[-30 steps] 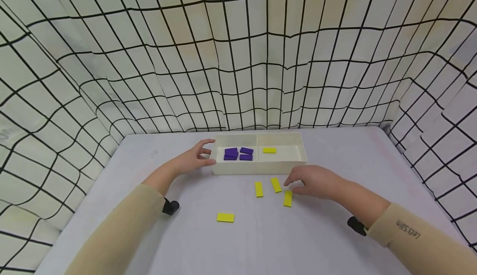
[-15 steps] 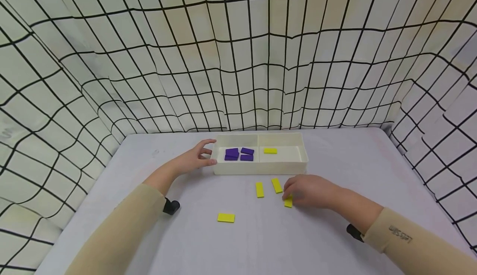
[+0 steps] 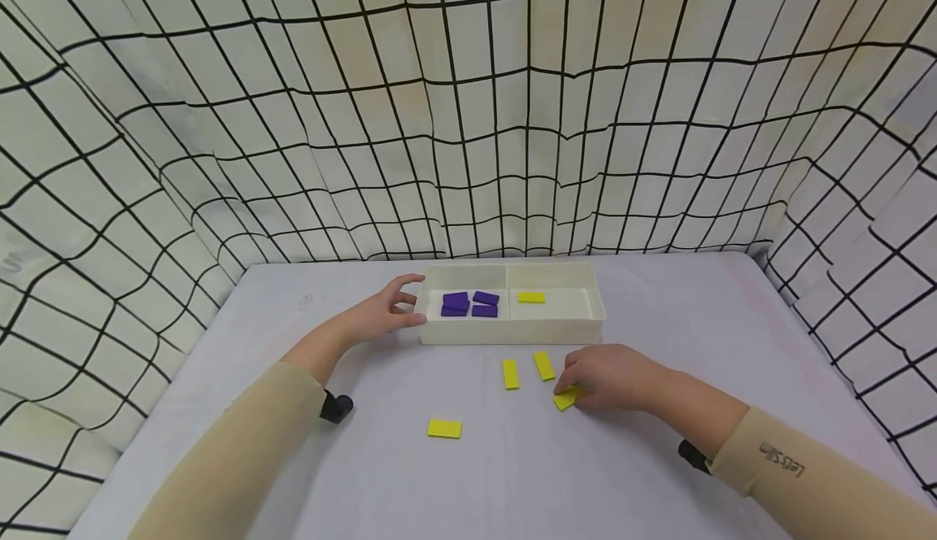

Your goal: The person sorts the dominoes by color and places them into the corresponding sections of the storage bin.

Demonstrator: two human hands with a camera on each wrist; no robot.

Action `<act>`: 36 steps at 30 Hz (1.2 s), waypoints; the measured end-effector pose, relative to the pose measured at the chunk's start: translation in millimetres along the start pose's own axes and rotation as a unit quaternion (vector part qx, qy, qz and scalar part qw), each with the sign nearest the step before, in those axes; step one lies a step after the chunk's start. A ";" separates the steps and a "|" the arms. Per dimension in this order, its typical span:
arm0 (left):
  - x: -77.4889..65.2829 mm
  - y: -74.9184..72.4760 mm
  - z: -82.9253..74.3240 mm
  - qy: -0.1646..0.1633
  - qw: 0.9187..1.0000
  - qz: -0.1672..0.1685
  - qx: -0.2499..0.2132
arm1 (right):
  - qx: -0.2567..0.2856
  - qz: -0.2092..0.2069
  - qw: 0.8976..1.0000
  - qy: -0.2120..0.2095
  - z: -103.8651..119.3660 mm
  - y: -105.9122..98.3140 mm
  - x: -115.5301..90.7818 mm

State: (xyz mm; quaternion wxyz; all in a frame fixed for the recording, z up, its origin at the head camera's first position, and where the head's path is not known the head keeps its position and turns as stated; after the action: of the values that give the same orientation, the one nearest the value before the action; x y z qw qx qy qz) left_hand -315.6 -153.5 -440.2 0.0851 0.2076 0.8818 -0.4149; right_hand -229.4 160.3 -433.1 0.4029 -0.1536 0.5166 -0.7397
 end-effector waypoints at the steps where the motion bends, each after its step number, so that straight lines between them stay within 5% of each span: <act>1: -0.4 -0.2 0.0 0.000 1.000 0.000 0.000 | 0.002 0.002 1.000 0.002 0.0 0.3 0.0; 14: 2.8 -1.0 4.1 0.000 1.000 0.000 0.002 | 0.005 -0.004 1.000 0.019 -1.6 -4.2 -1.7; 36: 0.0 -1.9 0.8 0.008 1.000 0.001 0.006 | 0.009 -0.074 0.997 0.036 -7.2 -77.4 1.9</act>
State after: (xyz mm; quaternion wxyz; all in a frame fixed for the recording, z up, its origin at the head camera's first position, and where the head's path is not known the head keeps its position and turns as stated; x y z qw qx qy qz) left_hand -316.5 -155.2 -439.4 0.0776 0.2126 0.8797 -0.4181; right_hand -269.0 174.4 -367.6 0.3297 -0.1605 0.5112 -0.7773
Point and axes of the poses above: each hand's wrist, its own x-axis towards the middle knuckle, its own y-axis out of the palm, z = x × y, the point moved 8 cm from there along x, towards the middle knuckle, and after that the axes turned 10 degrees about x, right-handed, at the moved point
